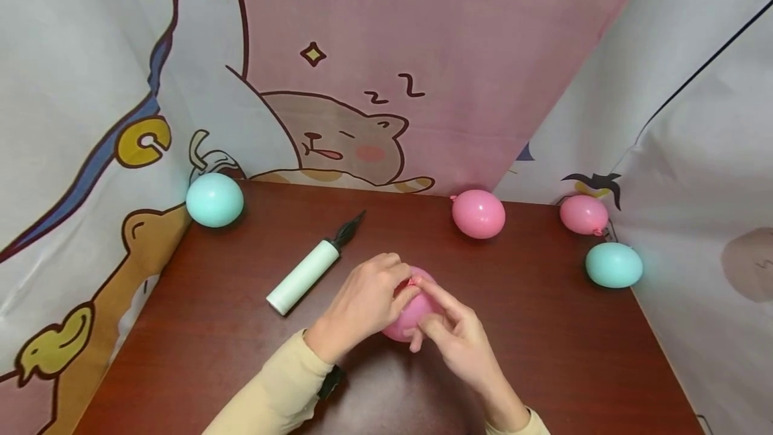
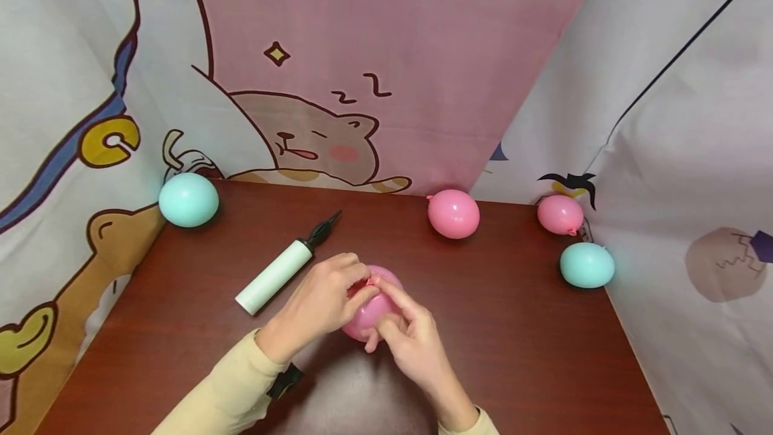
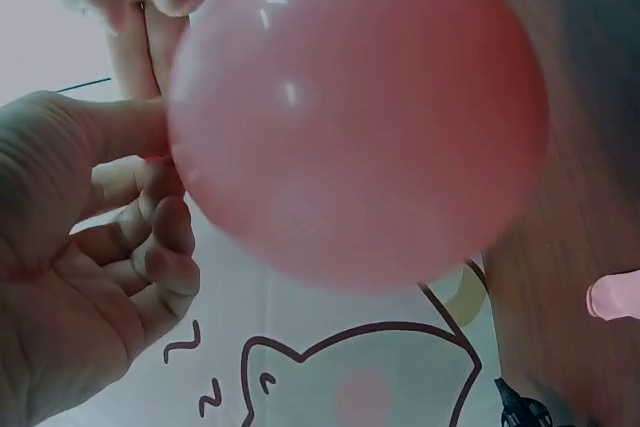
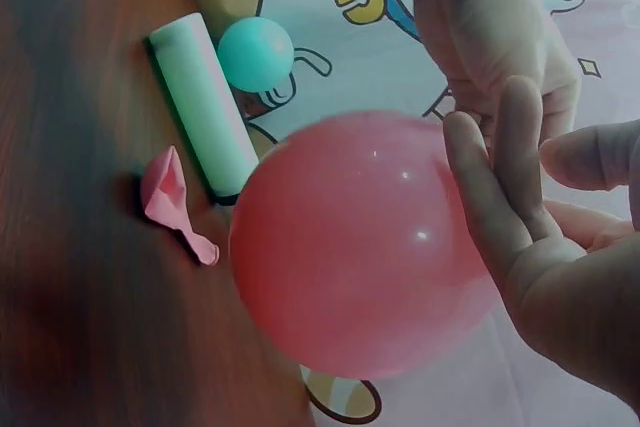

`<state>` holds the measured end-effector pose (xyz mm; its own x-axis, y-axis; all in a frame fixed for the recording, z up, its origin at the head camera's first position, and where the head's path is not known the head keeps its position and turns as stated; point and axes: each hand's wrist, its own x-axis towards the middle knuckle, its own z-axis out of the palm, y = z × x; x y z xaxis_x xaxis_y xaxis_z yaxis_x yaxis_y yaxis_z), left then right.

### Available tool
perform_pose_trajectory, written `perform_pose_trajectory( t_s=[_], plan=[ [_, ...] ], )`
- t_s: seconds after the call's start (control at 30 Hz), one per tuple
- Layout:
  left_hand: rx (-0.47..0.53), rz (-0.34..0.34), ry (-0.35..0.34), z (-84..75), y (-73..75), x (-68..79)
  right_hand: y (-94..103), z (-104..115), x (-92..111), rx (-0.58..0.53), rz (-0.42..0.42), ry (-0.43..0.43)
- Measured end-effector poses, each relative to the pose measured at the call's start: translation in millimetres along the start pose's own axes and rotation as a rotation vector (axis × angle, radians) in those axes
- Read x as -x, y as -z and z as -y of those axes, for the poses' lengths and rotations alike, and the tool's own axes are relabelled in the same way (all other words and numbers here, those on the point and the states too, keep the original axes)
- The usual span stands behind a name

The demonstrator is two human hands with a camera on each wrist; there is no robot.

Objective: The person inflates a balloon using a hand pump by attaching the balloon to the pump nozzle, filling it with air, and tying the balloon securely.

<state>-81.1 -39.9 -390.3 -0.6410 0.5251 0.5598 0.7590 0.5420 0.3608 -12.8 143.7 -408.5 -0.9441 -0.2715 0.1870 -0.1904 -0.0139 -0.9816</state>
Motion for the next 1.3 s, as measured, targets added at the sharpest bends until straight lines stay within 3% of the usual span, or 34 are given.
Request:
perform_pose_trajectory(
  t_s=[0.3, 0.47, 0.7, 0.83, 1.1, 1.3],
  plan=[
    [-0.006, -0.087, 0.070, -6.7, -8.7, 3.2, -4.6, -1, 0, 0.072, -0.031, -0.041],
    [-0.014, -0.137, 0.072, -9.4, -11.1, 4.0, -5.1, 0, -1, 0.083, -0.040, -0.026],
    [0.013, -0.210, 0.067, -8.3, -13.2, 4.1, -3.6, 0, -3, 0.012, 0.009, -0.004],
    [0.051, -0.210, 0.068, -8.8, -14.6, 4.7, -3.7, 1, -3, -0.015, -0.030, 0.010],
    [0.121, -0.204, 0.053, -14.6, -15.0, 5.0, -9.2, -1, -4, -0.022, -0.219, 0.131],
    [0.137, -0.225, 0.026, -18.2, -13.9, 4.1, -11.3, -3, -3, -0.100, -0.230, 0.235]
  ],
)
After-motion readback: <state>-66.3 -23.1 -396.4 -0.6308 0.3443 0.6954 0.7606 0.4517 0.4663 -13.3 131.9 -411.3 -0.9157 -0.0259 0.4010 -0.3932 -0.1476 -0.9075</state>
